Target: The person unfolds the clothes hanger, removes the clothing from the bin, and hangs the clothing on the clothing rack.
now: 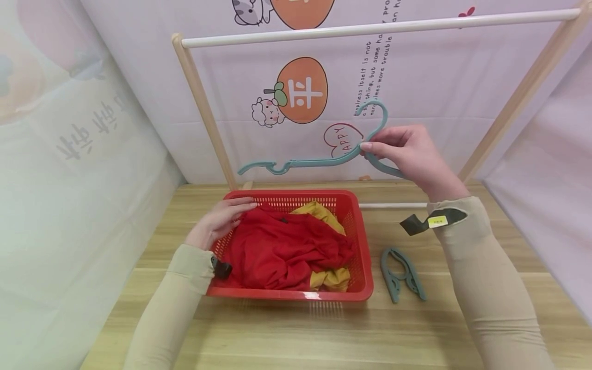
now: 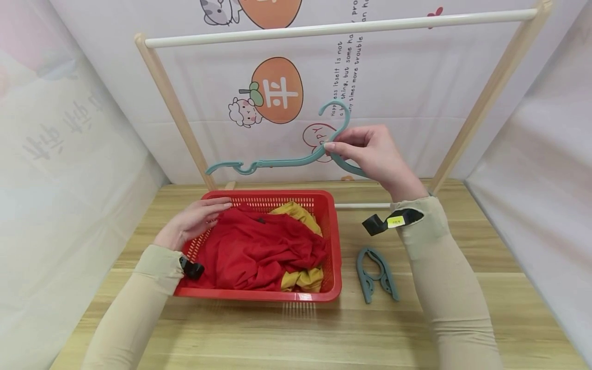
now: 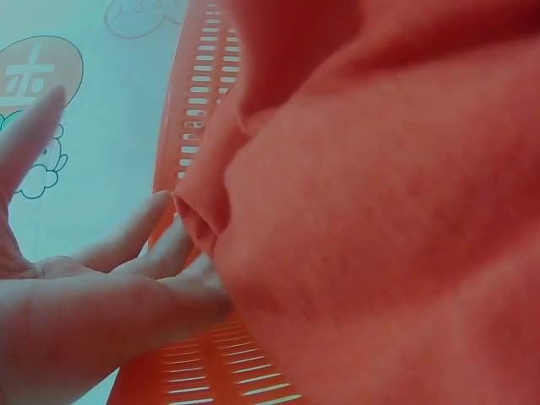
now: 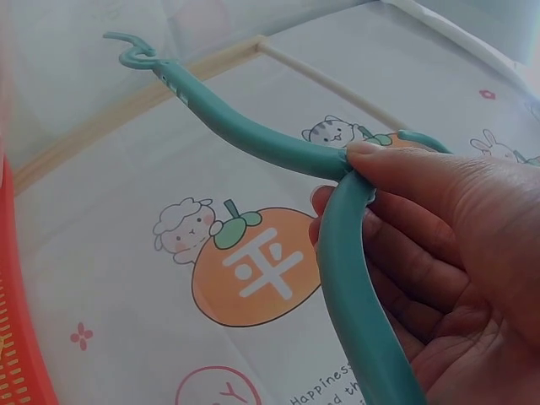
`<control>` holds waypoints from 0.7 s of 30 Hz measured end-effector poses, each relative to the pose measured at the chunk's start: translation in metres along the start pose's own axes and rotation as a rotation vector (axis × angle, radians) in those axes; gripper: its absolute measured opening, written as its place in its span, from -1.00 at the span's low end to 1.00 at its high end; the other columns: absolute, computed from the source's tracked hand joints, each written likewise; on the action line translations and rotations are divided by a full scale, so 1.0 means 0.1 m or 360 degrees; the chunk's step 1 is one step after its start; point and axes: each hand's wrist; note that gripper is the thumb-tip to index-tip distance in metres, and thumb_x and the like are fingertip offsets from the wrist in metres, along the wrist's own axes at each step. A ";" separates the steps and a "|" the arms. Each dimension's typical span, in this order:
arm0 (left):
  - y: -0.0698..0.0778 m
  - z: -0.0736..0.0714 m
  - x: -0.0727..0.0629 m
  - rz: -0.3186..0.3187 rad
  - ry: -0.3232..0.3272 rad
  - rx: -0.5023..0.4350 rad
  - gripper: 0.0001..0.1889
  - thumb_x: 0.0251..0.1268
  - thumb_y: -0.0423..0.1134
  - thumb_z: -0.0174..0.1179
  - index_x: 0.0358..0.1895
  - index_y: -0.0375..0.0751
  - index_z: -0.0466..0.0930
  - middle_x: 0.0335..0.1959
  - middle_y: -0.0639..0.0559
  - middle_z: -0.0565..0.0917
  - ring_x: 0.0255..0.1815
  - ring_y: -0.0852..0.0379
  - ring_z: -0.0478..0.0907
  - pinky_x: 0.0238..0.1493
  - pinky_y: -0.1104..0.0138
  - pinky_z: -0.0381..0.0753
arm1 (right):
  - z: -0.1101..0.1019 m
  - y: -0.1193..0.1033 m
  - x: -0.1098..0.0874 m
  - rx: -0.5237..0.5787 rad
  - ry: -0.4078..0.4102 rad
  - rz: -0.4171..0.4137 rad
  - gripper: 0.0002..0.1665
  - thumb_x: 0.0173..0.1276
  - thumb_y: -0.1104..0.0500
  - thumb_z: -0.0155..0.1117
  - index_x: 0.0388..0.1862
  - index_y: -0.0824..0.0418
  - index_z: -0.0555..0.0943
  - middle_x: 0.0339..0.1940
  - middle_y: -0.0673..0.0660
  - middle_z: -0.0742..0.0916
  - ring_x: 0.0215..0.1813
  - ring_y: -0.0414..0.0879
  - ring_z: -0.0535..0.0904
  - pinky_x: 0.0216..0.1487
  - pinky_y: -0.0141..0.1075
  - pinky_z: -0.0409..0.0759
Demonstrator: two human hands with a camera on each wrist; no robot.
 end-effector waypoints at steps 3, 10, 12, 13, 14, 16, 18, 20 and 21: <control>-0.01 0.00 -0.01 0.0019 -0.0076 -0.0066 -0.47 0.63 -0.39 -0.05 0.54 -0.50 0.12 0.48 -0.28 0.35 0.46 -0.11 0.32 0.41 0.23 0.36 | 0.00 0.02 0.01 0.0014 0.0002 -0.0021 -0.66 0.30 0.02 0.54 -0.05 0.18 0.81 -0.27 0.08 0.83 -0.18 -0.07 0.74 -0.07 -0.23 0.49; -0.04 0.09 0.01 0.0029 -0.0069 0.0293 -0.52 0.47 -0.46 0.16 0.38 -0.56 0.38 0.29 -0.40 0.52 0.18 0.01 0.62 0.25 0.20 0.55 | 0.01 0.05 0.01 0.0020 -0.0012 -0.0029 -0.66 0.30 0.03 0.54 -0.03 0.18 0.81 -0.27 0.07 0.83 -0.18 -0.07 0.74 -0.09 -0.25 0.52; -0.04 0.12 0.01 0.0048 0.0001 0.0551 -0.54 0.39 -0.41 0.28 0.30 -0.52 0.50 0.21 -0.34 0.61 0.09 0.06 0.66 0.19 0.22 0.60 | 0.02 0.05 0.01 0.0019 -0.0012 -0.0034 -0.67 0.30 0.03 0.54 -0.04 0.19 0.81 -0.28 0.07 0.83 -0.18 -0.07 0.74 -0.09 -0.25 0.53; -0.04 0.14 0.01 0.0056 0.0041 0.0676 -0.54 0.35 -0.38 0.33 0.26 -0.49 0.55 0.20 -0.31 0.63 0.09 0.06 0.65 0.17 0.22 0.60 | 0.02 0.05 0.01 0.0020 -0.0012 -0.0035 -0.67 0.31 0.03 0.53 -0.04 0.18 0.81 -0.28 0.07 0.83 -0.18 -0.06 0.74 -0.09 -0.26 0.53; -0.04 0.16 0.02 0.0054 0.0091 0.0795 -0.56 0.31 -0.35 0.37 0.22 -0.45 0.61 0.19 -0.27 0.64 0.11 0.03 0.63 0.15 0.22 0.60 | 0.02 0.05 0.00 0.0021 -0.0012 -0.0037 -0.67 0.30 0.04 0.53 -0.04 0.19 0.81 -0.28 0.07 0.83 -0.19 -0.06 0.74 -0.09 -0.26 0.54; -0.04 0.17 0.02 0.0063 0.0159 0.0984 -0.60 0.28 -0.31 0.40 0.15 -0.41 0.68 0.18 -0.24 0.65 0.13 -0.03 0.58 0.10 0.22 0.59 | 0.02 0.05 0.00 0.0023 -0.0016 -0.0032 -0.67 0.31 0.04 0.53 -0.04 0.18 0.81 -0.28 0.07 0.83 -0.19 -0.06 0.74 -0.09 -0.26 0.54; -0.04 0.17 0.02 0.0079 0.0205 0.1108 -0.64 0.28 -0.28 0.40 0.09 -0.37 0.72 0.16 -0.23 0.65 0.12 -0.06 0.55 0.03 0.24 0.59 | 0.03 0.05 0.00 0.0021 -0.0021 -0.0027 -0.67 0.30 0.03 0.53 -0.04 0.18 0.81 -0.28 0.08 0.83 -0.19 -0.07 0.74 -0.09 -0.26 0.53; -0.04 0.17 0.03 0.0099 0.0216 0.1125 -0.69 0.29 -0.27 0.40 0.03 -0.35 0.76 0.07 -0.21 0.69 0.07 -0.07 0.57 -0.03 0.27 0.59 | 0.03 0.04 -0.01 0.0015 -0.0021 -0.0024 -0.67 0.30 0.03 0.53 -0.04 0.18 0.81 -0.27 0.09 0.83 -0.19 -0.07 0.74 -0.08 -0.25 0.54; -0.04 0.17 0.03 0.0109 0.0224 0.1110 -0.72 0.29 -0.27 0.40 0.00 -0.33 0.77 0.04 -0.17 0.71 0.05 -0.05 0.58 -0.06 0.30 0.59 | 0.03 0.04 -0.01 0.0013 -0.0023 -0.0020 -0.66 0.31 0.03 0.53 -0.03 0.18 0.81 -0.27 0.09 0.83 -0.18 -0.07 0.75 -0.07 -0.25 0.53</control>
Point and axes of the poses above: each hand's wrist, its own x-axis towards the middle knuckle, its own z-axis out of the palm, y = z × x
